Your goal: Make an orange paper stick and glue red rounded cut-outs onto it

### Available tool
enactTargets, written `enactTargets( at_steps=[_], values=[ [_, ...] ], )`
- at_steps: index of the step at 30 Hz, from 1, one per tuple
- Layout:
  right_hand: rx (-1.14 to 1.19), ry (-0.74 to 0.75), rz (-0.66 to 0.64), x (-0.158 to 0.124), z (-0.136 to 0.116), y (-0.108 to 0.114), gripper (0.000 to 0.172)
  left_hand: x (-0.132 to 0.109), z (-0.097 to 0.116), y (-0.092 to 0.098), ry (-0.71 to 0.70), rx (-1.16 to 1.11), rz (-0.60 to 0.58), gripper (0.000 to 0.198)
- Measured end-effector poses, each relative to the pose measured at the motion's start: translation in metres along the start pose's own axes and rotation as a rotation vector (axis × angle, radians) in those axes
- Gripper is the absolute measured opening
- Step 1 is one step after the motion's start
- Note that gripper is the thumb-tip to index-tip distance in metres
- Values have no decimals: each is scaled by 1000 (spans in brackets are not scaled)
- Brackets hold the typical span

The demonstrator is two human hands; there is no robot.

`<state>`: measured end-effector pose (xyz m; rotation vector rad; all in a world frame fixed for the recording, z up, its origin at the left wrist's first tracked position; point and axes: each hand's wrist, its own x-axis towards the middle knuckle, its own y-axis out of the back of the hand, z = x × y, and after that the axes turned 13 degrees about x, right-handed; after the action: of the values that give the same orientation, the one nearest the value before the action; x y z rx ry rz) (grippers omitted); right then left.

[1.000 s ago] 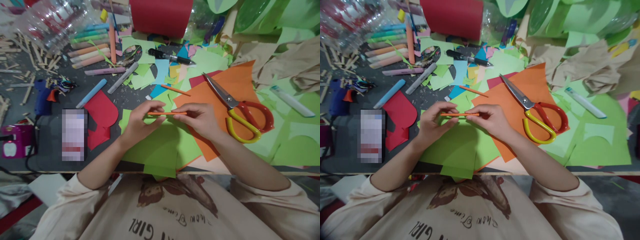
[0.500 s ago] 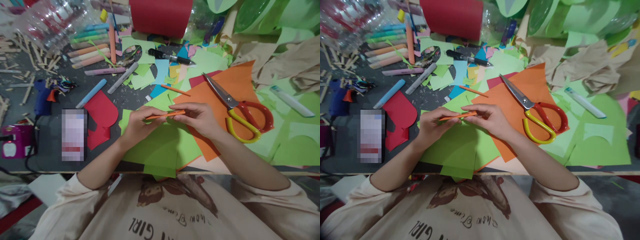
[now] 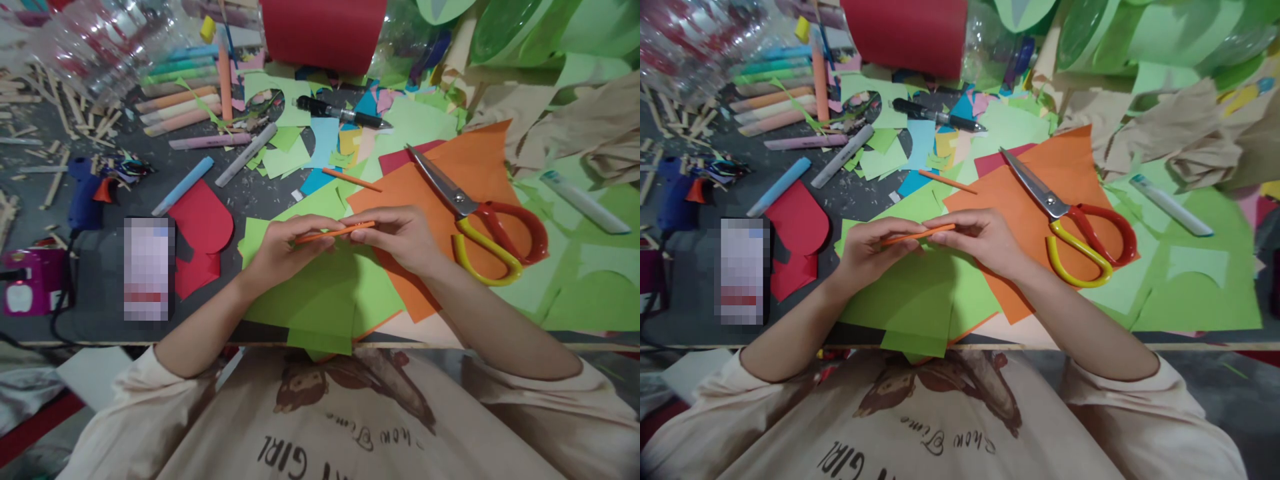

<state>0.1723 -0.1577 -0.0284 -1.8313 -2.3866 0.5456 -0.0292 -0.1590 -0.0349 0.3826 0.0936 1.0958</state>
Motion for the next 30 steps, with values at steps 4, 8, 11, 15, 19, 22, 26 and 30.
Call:
enactTargets(
  at_steps=[4, 8, 11, 15, 19, 22, 26, 30],
  values=[
    [-41, -16, 9, 0, 0, 1, 19, -1, 0, 1, 28, 1, -29, 20],
    [-41, -4, 22, 0, 0, 0, 18, 0, 1, 1, 26, -5, -43, 20],
    [-36, 38, 28, 1, 1, 0, 20, 0, 2, 0, 25, -11, -47, 19],
    [-82, 51, 47, 1, 4, 1, 27, 0, 2, 0, 41, -5, -49, 20],
    [-134, 61, 18, 0, 8, 4, 29, 0, 2, 0, 51, -11, -53, 22],
    [-144, 65, 11, 0, 9, 5, 30, -1, 1, 0, 59, -20, -58, 22],
    [-108, 66, 24, 1, 7, 4, 34, -1, 0, 0, 44, -30, -55, 20],
    [-89, 82, 20, 1, 6, 3, 34, -1, 1, -1, 30, -44, -50, 19]
  ],
)
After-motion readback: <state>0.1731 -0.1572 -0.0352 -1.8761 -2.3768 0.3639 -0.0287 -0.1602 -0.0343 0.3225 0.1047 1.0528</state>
